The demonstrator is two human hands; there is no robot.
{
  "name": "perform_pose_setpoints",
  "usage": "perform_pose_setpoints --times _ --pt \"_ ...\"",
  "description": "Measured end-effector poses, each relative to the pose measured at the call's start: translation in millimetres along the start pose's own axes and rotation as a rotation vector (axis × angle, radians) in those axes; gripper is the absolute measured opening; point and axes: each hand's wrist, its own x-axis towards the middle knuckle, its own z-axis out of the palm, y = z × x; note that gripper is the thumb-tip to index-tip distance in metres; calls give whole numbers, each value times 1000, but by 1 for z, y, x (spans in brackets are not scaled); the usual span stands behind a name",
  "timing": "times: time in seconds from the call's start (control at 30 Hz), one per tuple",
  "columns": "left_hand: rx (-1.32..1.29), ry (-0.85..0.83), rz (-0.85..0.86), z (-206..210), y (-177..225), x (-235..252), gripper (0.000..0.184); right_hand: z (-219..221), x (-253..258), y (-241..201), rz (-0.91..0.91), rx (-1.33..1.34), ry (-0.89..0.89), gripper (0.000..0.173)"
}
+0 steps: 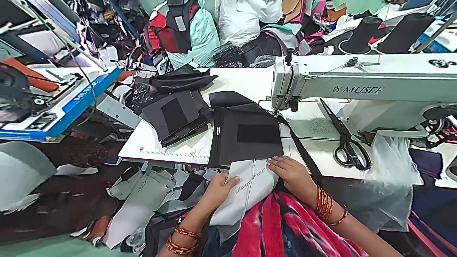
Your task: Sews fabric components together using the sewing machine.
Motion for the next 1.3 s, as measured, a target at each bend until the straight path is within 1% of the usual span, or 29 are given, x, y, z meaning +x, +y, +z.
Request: perform_pose_setpoints --times 0.07,0.1,0.13,0.17,0.2,0.23,0.27,0.3,0.33,0.4,0.47,0.53,0.57,0.6,0.67,0.7,0.73,0.77,0.8,0.87,1.0,1.13,1.2,1.3 --pt "157 -30 0 -7 -16 7 31 7 -6 -3 -16 -44 14 32" --pt "277 -48 -18 -10 -17 9 36 10 -8 -3 -20 -62 23 32" --pt "443 -72 -75 -13 -10 10 43 13 -11 -4 -22 -76 33 33" --pt "629 -98 -176 -17 5 9 49 15 -14 -3 -23 -86 46 34" --pt "798 -111 -297 -19 23 8 51 18 -17 -3 -21 -92 62 35" --pt "917 -109 -400 -20 41 7 49 22 -21 -3 -15 -95 81 36" --pt "985 -98 -444 -19 59 7 47 26 -24 -4 -6 -96 99 36" --pt "1010 -78 -413 -17 76 6 45 28 -27 -4 1 -100 117 36" --pt "1019 -54 -330 -11 92 6 43 31 -27 -5 7 -103 136 36" --pt "1002 10 -88 6 114 12 35 33 -28 -6 17 -102 162 35" --pt "991 164 214 27 121 27 33 34 -28 -6 17 -90 171 32" --pt "952 331 532 45 128 46 25 34 -27 -5 11 -83 180 31" --pt "929 315 569 53 137 54 26 33 -27 -4 9 -82 181 31" --pt "923 223 503 60 149 61 30 32 -27 -4 5 -84 181 30" --pt "962 -18 231 72 170 84 46 32 -27 -4 4 -80 173 30" --pt "985 -65 145 79 171 99 58 33 -26 -3 3 -80 167 30" --pt "1012 -67 112 85 165 113 72 33 -25 -2 1 -78 160 30" --pt "1038 -46 117 90 158 124 83 32 -25 -2 -3 -73 153 30" --pt "1060 -25 133 93 151 131 89 31 -24 -1 -7 -67 150 31" --pt "1074 -23 127 92 146 136 89 28 -23 0 -13 -56 144 32" --pt "1033 -56 110 83 148 137 73 17 -19 3 -24 -48 87 34" --pt "1006 -89 142 79 152 139 65 4 -18 10 -21 -10 31 34" --pt "1040 -117 115 82 154 136 71 3 -21 12 -22 -6 27 36" --pt "1155 -171 32 93 161 128 93 4 -22 11 -20 -12 55 35"
